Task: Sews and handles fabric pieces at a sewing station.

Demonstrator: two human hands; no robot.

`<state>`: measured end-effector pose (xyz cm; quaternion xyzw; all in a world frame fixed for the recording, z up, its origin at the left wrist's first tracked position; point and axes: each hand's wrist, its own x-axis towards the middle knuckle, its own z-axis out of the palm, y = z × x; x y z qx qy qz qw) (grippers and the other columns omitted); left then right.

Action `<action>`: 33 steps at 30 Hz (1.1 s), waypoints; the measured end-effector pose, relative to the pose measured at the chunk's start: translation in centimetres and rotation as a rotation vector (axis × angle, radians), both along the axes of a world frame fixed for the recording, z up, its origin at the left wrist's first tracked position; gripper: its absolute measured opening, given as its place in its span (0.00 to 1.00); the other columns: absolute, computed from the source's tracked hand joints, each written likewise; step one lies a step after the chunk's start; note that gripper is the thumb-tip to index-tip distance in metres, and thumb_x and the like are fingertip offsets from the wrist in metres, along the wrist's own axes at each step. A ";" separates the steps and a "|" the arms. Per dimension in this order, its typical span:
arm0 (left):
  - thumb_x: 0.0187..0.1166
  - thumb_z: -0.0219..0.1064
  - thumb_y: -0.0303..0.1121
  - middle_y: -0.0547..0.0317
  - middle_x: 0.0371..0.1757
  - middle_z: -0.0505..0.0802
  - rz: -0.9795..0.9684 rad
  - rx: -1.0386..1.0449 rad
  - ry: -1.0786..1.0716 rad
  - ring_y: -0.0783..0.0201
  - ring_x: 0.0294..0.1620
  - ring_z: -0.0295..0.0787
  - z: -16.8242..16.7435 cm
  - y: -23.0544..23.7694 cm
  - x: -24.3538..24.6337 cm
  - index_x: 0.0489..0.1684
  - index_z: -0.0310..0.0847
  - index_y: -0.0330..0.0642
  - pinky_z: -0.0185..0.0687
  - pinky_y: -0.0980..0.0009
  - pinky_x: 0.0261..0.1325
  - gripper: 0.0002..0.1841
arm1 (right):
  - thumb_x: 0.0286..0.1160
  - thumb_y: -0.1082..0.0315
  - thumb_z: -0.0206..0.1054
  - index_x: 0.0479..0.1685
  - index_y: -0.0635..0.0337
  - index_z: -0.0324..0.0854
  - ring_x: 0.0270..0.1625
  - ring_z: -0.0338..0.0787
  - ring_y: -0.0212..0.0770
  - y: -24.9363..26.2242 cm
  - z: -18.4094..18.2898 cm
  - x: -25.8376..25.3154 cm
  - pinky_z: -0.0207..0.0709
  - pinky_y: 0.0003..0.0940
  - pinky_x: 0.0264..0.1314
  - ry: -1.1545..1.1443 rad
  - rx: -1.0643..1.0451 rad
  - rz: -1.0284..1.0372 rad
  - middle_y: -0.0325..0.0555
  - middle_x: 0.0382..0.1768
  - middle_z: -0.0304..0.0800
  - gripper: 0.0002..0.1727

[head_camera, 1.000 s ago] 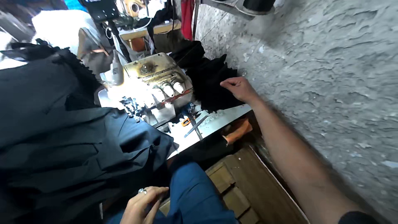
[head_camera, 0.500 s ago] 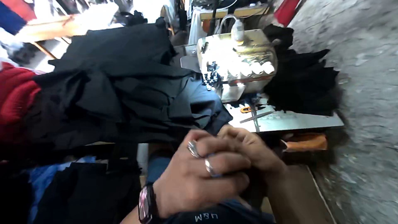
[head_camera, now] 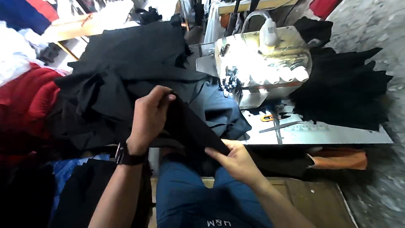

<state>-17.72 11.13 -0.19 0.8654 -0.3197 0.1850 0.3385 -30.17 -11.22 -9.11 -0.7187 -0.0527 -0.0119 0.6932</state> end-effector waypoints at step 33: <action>0.82 0.56 0.24 0.64 0.47 0.92 -0.609 -0.777 0.739 0.72 0.44 0.89 -1.4 1.1 -3.6 0.46 0.90 0.48 0.88 0.73 0.46 0.14 | 0.93 0.63 0.54 0.65 0.43 0.72 0.44 0.93 0.27 -7.4 3.1 -1.4 0.90 0.23 0.46 -0.068 0.672 -0.486 0.32 0.48 0.91 0.10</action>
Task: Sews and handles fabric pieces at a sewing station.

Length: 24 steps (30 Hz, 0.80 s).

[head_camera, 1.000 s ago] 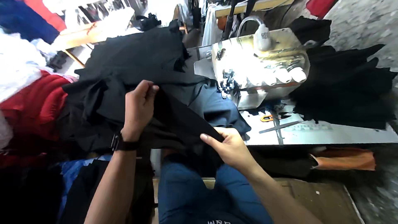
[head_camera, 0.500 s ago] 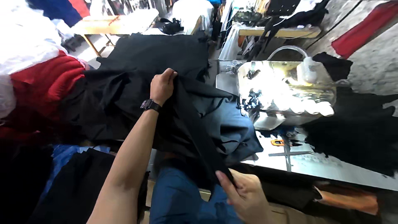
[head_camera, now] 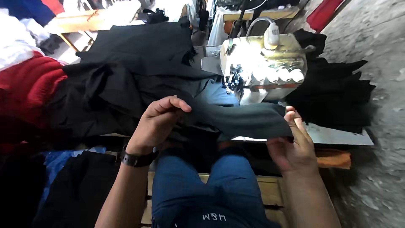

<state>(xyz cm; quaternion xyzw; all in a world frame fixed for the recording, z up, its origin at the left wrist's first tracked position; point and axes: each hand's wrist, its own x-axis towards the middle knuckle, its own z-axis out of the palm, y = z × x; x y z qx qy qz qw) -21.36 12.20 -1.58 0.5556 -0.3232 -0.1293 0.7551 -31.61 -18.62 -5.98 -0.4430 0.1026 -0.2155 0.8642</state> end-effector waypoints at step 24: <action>0.88 0.62 0.35 0.60 0.41 0.93 0.451 0.837 -0.588 0.77 0.42 0.87 0.8 4.8 18.5 0.48 0.89 0.36 0.84 0.73 0.53 0.12 | 0.88 0.56 0.64 0.46 0.54 0.90 0.25 0.90 0.26 10.2 -1.5 6.3 0.84 0.21 0.26 0.220 -0.740 0.511 0.32 0.30 0.94 0.13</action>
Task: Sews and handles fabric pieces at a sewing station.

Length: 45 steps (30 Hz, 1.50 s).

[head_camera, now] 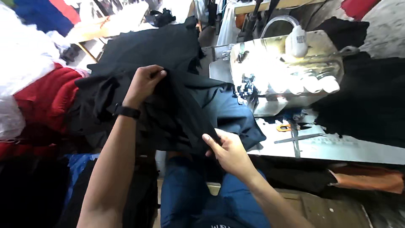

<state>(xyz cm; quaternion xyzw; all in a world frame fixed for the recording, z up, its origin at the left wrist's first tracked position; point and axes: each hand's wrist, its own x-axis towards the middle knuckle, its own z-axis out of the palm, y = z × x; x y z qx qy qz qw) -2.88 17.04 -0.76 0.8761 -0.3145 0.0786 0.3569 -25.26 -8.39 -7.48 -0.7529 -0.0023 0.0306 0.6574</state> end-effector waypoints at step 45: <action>0.87 0.65 0.33 0.64 0.44 0.95 -0.221 -0.624 0.435 0.77 0.46 0.91 -6.7 -8.8 -27.5 0.46 0.90 0.35 0.89 0.77 0.54 0.10 | 0.54 0.60 0.89 0.53 0.53 0.86 0.46 0.93 0.28 -5.3 -0.9 -9.1 0.90 0.26 0.54 -0.276 0.353 -0.006 0.35 0.43 0.95 0.25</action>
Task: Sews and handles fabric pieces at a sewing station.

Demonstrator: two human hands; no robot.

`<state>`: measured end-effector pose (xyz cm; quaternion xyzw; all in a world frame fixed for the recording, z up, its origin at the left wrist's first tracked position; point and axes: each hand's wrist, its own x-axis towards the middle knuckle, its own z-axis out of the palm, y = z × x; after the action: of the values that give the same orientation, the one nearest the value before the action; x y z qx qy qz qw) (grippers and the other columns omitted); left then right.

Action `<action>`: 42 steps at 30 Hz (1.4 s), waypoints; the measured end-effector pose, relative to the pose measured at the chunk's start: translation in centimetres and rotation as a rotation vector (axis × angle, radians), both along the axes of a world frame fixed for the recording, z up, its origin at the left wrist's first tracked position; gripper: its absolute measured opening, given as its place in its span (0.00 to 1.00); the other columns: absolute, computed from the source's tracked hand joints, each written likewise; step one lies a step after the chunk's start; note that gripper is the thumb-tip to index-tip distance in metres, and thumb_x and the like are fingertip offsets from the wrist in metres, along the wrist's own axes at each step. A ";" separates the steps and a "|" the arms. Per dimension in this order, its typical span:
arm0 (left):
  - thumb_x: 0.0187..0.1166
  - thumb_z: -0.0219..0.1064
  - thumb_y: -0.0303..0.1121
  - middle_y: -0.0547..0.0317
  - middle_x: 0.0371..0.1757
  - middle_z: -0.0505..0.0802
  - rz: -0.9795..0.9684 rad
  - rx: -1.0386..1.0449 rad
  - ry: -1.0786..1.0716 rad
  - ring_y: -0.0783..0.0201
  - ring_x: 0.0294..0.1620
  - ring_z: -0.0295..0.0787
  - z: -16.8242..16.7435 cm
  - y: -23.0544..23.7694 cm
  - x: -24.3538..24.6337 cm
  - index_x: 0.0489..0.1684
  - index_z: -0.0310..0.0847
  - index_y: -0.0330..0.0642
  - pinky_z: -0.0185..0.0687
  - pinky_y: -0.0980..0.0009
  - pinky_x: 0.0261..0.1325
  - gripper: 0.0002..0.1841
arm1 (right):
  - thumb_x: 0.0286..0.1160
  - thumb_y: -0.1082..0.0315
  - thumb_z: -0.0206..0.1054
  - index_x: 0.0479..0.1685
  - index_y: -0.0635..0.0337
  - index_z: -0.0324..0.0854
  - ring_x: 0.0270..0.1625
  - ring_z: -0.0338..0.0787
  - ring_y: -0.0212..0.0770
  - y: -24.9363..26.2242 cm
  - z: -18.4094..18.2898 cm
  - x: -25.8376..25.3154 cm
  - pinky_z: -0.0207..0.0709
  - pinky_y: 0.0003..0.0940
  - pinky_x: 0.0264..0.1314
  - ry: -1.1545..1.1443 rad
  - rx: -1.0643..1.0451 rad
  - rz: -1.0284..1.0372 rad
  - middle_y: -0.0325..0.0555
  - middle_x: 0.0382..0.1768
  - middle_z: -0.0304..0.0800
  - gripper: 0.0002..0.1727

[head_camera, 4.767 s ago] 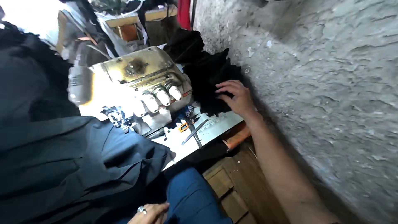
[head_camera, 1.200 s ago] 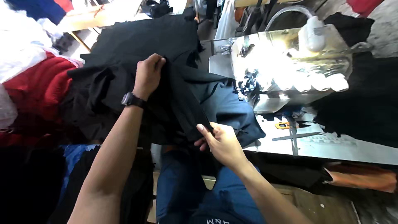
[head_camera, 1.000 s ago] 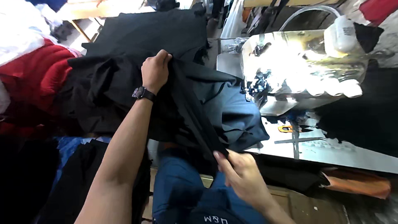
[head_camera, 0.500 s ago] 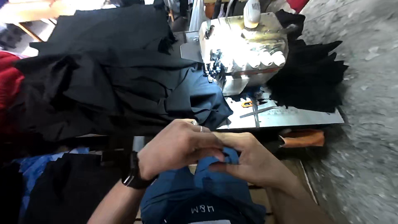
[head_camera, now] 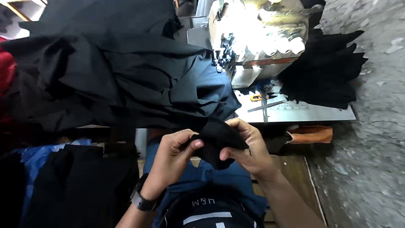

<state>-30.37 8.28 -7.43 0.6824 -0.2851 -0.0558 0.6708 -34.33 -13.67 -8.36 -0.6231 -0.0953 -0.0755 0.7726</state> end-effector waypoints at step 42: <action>0.79 0.73 0.43 0.74 0.27 0.88 0.093 0.337 -0.219 0.82 0.28 0.82 5.6 2.6 0.6 0.30 0.88 0.47 0.78 0.84 0.29 0.11 | 0.63 0.57 0.84 0.29 0.49 0.96 0.37 0.92 0.25 -2.7 5.0 0.5 0.87 0.17 0.39 0.091 -0.419 -0.035 0.31 0.33 0.95 0.08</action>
<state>-29.74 10.93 -1.79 0.7993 -0.3114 0.0029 0.5139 -33.85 -16.35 -3.36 -0.7743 -0.0630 -0.0393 0.6284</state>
